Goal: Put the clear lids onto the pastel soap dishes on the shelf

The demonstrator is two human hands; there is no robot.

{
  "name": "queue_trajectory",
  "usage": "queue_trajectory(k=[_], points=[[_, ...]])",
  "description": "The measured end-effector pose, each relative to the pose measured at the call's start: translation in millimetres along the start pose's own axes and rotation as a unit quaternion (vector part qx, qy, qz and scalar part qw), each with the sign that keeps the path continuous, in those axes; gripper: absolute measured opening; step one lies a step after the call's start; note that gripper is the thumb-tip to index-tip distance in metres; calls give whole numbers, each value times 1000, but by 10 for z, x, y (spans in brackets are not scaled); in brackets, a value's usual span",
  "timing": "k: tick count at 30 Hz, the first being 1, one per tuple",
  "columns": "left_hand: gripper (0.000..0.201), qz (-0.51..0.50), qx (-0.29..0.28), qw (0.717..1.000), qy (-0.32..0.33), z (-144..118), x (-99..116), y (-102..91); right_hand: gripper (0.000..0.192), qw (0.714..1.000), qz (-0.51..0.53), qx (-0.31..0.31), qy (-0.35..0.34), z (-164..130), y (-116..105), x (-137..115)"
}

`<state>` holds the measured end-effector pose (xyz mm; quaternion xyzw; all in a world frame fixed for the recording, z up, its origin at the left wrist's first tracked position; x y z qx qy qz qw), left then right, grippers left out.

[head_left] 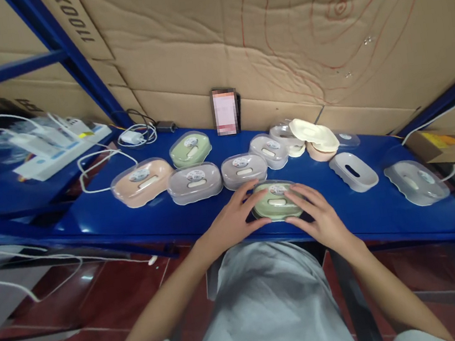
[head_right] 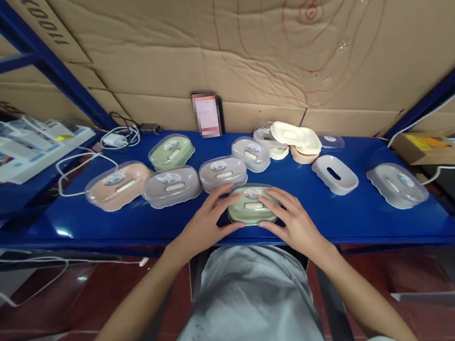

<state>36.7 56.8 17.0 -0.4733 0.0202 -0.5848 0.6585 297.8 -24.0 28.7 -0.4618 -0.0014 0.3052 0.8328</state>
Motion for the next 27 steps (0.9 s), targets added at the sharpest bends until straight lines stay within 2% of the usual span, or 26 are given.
queue_trajectory(k=[5, 18, 24, 27], points=[[52, -1, 19, 1000, 18, -4, -13, 6, 81, 998, -32, -13, -57, -44, 39, 1], [41, 41, 43, 996, 63, -17, -33, 2, 86, 997, -41, 7, -71, -92, 59, -59], [34, 93, 56, 990, 92, 15, 21, 4, 84, 994, -65, 29, -81, -113, 93, -101], [34, 104, 62, 988, 95, -30, 98, -38, 81, 995, -23, -11, -92, -95, 59, -119]])
Point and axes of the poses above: each hand's wrist, its own z-axis towards the middle knuckle, its own y-axis out of the palm, x = y × z, the point moved 2 cm from there along z, towards the middle knuckle, and after that the axes turned 5 degrees about x, right-handed, at the moved point
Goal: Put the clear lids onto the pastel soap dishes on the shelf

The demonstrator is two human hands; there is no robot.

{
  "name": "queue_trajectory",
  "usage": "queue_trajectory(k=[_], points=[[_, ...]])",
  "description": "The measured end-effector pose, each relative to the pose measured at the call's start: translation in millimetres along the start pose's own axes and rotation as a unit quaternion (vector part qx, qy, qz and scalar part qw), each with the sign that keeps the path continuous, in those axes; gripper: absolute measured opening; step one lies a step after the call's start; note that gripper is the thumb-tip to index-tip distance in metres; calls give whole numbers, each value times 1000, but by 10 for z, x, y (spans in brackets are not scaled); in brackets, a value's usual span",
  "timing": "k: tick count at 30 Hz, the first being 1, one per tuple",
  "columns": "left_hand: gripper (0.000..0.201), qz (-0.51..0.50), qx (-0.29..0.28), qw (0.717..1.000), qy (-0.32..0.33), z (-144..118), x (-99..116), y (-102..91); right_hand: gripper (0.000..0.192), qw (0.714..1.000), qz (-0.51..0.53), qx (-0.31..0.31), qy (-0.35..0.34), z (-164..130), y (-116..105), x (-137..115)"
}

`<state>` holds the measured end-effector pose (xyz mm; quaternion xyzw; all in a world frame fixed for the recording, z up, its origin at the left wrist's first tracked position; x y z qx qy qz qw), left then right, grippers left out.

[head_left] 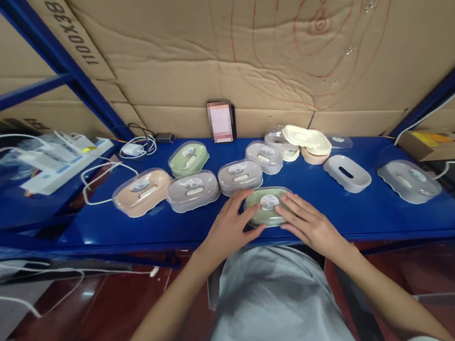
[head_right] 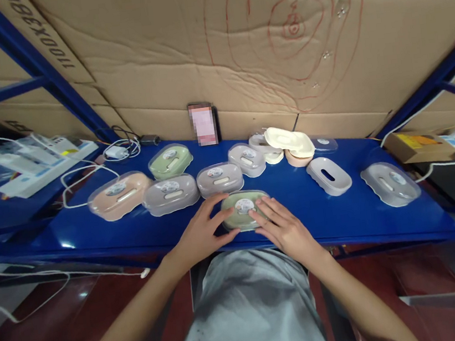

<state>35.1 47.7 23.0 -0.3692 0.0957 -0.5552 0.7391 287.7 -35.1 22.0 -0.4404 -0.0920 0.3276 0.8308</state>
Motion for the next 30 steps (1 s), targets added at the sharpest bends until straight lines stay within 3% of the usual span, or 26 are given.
queue_trajectory(k=[4, 7, 10, 14, 18, 22, 27, 30], points=[[36, 13, 10, 1000, -15, -184, 103, -231, 66, 996, 64, -49, 25, 117, -78, 278], [36, 56, 18, 997, -51, -404, 109, -451, 59, 992, -21, -51, 112, 283, -76, 749], [38, 90, 32, 991, -89, -615, 30, -619, 63, 976, -116, -95, 157, 453, 2, 1186], [42, 128, 70, 981, -126, -778, -149, -719, 69, 965, -142, -136, 173, 578, 81, 1453], [47, 124, 96, 978, -138, -782, -273, -687, 59, 962, -140, -143, 184, 519, 28, 1412], [49, 152, 135, 971, -127, -723, -260, -584, 45, 962, -147, -126, 190, 269, -127, 1214], [39, 249, 165, 953, -50, -683, -24, -429, 29, 971, -103, -112, 186, -175, -392, 855], [38, 219, 129, 967, 23, -597, 190, -300, 27, 983, -18, -93, 157, -357, -567, 749]])
Point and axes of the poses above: each hand's wrist, its own z-axis towards the middle knuckle, its own y-axis out of the palm, x = y × z, the point moved 2 cm from there along z, towards the middle knuckle, and after that the axes turned 5 degrees about x, right-handed, at the moved point
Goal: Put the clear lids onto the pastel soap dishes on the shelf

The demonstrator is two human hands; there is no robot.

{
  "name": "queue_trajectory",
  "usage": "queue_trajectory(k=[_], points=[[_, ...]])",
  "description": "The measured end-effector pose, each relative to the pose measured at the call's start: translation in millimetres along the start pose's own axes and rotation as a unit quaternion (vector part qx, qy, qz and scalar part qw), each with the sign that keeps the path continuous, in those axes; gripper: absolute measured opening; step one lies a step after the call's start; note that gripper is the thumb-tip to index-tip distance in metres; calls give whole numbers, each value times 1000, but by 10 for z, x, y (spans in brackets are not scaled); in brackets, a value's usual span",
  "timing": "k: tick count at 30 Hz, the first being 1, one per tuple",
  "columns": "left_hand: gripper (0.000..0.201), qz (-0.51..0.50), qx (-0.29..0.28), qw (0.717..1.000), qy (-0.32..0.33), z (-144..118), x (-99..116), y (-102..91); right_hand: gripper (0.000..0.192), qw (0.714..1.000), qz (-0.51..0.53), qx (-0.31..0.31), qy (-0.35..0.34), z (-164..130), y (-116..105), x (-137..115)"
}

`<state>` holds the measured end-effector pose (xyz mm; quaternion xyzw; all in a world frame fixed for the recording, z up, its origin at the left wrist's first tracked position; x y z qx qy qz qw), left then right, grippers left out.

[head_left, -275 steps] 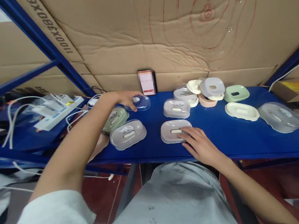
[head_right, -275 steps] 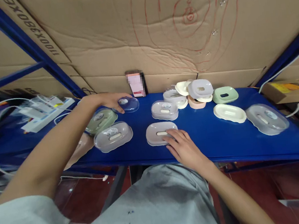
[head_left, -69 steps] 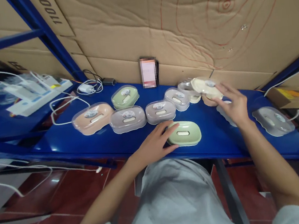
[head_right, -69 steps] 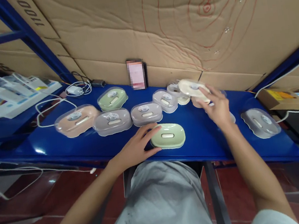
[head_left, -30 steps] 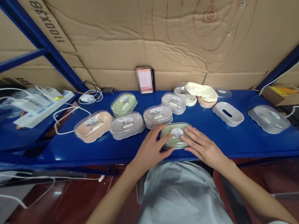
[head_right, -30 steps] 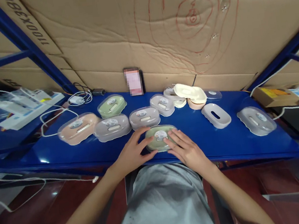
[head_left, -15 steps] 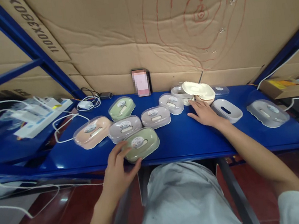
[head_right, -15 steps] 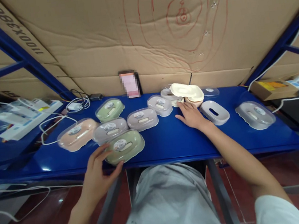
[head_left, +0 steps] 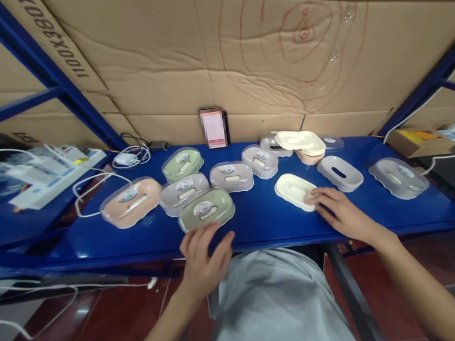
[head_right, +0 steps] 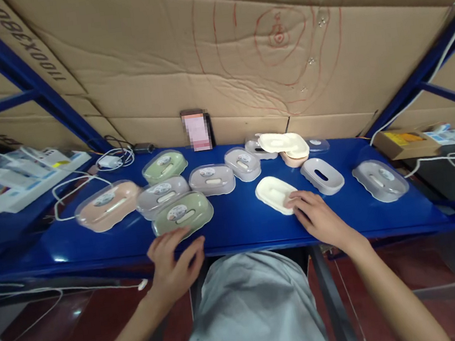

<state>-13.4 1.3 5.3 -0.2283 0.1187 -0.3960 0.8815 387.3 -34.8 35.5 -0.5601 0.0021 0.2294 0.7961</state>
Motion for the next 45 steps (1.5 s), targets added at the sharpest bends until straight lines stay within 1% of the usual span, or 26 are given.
queue_trajectory(k=[2, 3, 5, 7, 8, 9, 10, 12, 14, 16, 18, 20, 21, 22, 24, 26, 27, 29, 31, 33, 35, 36, 38, 41, 43, 45], points=[[40, -68, -54, 996, 34, 118, 166, 93, 31, 999, -2, 43, 6, -51, -81, 111], [40, -101, -89, 990, 45, 197, 241, 163, 34, 996, -31, 79, 27, -51, -111, 210], [43, -145, -155, 976, 58, 375, 363, 342, 42, 977, -126, 143, 95, -31, -133, 450], [47, -169, -207, 961, 65, 543, 440, 542, 45, 952, -203, 161, 164, -12, -106, 647], [47, -180, -228, 955, 67, 609, 462, 637, 44, 946, -217, 159, 183, -8, -82, 692], [43, -189, -243, 949, 67, 659, 475, 720, 42, 947, -212, 153, 187, -6, -55, 687], [35, -193, -255, 945, 68, 692, 481, 786, 41, 955, -190, 145, 175, -6, -26, 629], [19, -188, -268, 942, 74, 704, 480, 859, 40, 978, -117, 124, 119, -5, 29, 372], [16, -170, -266, 946, 72, 668, 461, 850, 40, 995, -41, 78, 50, 10, 92, 6], [15, -160, -251, 953, 54, 610, 422, 781, 42, 1000, 6, 27, -2, 48, 160, -348], [23, -149, -221, 964, 18, 552, 358, 690, 45, 999, 34, -6, -37, 104, 229, -610], [37, -137, -193, 971, -14, 498, 283, 613, 47, 997, 51, -19, -62, 161, 296, -761], [42, -135, -185, 973, -19, 472, 250, 589, 47, 995, 55, -22, -74, 185, 328, -802], [44, -138, -181, 974, -16, 447, 224, 576, 48, 994, 57, -26, -86, 206, 359, -825], [40, -154, -186, 970, 5, 402, 195, 576, 50, 991, 59, -36, -110, 242, 410, -821], [33, -166, -189, 968, 19, 373, 185, 592, 50, 988, 70, -50, -127, 301, 429, -735], [32, -169, -189, 967, 17, 367, 184, 599, 48, 988, 76, -49, -125, 353, 417, -651], [31, -173, -188, 967, 9, 371, 189, 601, 46, 993, 67, -13, -91, 519, 348, -397], [29, -178, -188, 966, 3, 389, 198, 586, 50, 998, 8, 59, -23, 760, 235, -65], [29, -181, -187, 965, -1, 408, 207, 563, 60, 990, -80, 108, 39, 1035, 131, 259], [28, -183, -184, 966, -5, 420, 211, 542, 67, 983, -133, 114, 52, 1312, 75, 493], [28, -183, -183, 966, -6, 422, 213, 536, 69, 982, -146, 108, 49, 1442, 67, 568], [28, -185, -181, 966, -7, 421, 213, 532, 73, 983, -159, 87, 31, 1681, 90, 641], [28, -191, -190, 963, -10, 410, 208, 540, 75, 980, -195, 34, 4, 2006, 197, 622], [28, -194, -193, 962, -11, 404, 203, 545, 71, 975, -220, 3, -5, 2213, 287, 582], [29, -193, -191, 962, -12, 401, 199, 544, 62, 973, -230, -10, -3, 2401, 361, 549]])
Point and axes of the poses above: each hand's wrist, its own z-axis towards the middle knuckle, its own y-axis out of the palm, x = y × z, the point moved 2 cm from there along z, towards the middle knuckle, and after that the axes turned 5 degrees about x, right-handed, at the moved point
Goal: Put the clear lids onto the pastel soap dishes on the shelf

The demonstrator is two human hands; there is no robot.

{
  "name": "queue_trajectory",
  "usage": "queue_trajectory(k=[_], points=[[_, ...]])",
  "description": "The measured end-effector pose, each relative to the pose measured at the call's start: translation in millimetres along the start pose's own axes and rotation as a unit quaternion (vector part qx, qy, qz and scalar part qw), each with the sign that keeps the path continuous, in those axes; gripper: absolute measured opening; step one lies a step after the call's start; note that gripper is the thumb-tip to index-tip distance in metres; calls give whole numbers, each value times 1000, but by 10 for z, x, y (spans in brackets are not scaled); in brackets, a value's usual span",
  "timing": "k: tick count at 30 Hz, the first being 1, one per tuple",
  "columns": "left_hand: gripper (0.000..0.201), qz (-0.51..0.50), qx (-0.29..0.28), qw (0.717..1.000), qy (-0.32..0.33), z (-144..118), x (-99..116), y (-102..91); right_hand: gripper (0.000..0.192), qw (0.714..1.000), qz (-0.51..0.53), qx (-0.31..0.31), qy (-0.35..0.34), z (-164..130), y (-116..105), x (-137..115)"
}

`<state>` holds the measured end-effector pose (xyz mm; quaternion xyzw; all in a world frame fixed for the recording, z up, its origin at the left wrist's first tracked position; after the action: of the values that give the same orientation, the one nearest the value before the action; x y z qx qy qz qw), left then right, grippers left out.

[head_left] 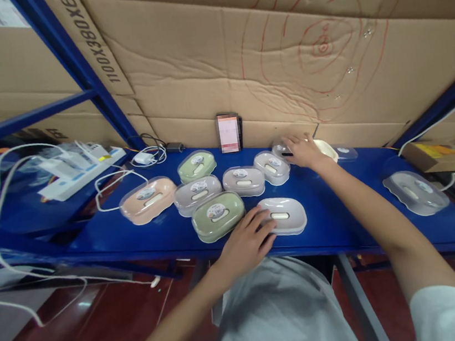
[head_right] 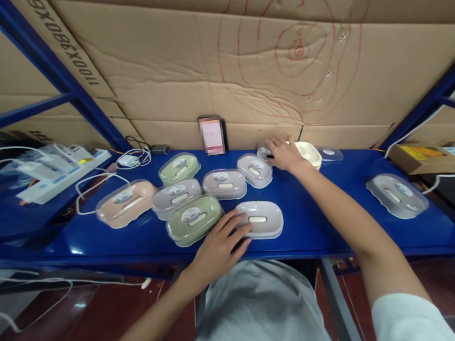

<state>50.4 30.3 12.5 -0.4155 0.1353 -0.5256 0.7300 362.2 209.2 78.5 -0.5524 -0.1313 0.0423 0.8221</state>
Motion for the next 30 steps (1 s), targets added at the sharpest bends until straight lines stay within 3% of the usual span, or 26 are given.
queue_trajectory(k=[6, 11, 17, 20, 23, 27, 30], points=[[28, 8, 0, 1000, 10, 8, 12, -17, 37, 999, 5, 34, 20, 213, -66, -43], [28, 15, -4, 1000, 15, 13, 13, -8, 42, 989, 30, 126, 68, 39, -293, 36], [28, 16, 5, 1000, 18, 2, 11, -6, 41, 952, 105, 267, 106, -325, -532, -27], [24, -7, 10, 1000, 16, 4, 13, -29, 43, 955, 128, 259, 60, -766, -660, -228], [21, -22, 18, 1000, 12, 8, 14, -48, 37, 970, 112, 213, 21, -1341, -724, -456], [20, -19, 23, 999, 21, 5, 20, -46, 42, 992, 50, 106, 39, -1963, -605, -636], [20, -14, 20, 999, 23, -3, 20, -35, 48, 994, 99, 51, 14, -2205, -489, -622]])
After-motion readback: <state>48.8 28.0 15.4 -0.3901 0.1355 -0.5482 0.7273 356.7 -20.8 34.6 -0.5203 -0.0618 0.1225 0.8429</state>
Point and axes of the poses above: each hand's wrist, its own z-axis towards the middle knuckle, its own y-axis out of the palm, x = y × z, the point moved 2 cm from there along z, towards the middle knuckle, and after that the axes turned 5 degrees about x, right-handed, at the moved point
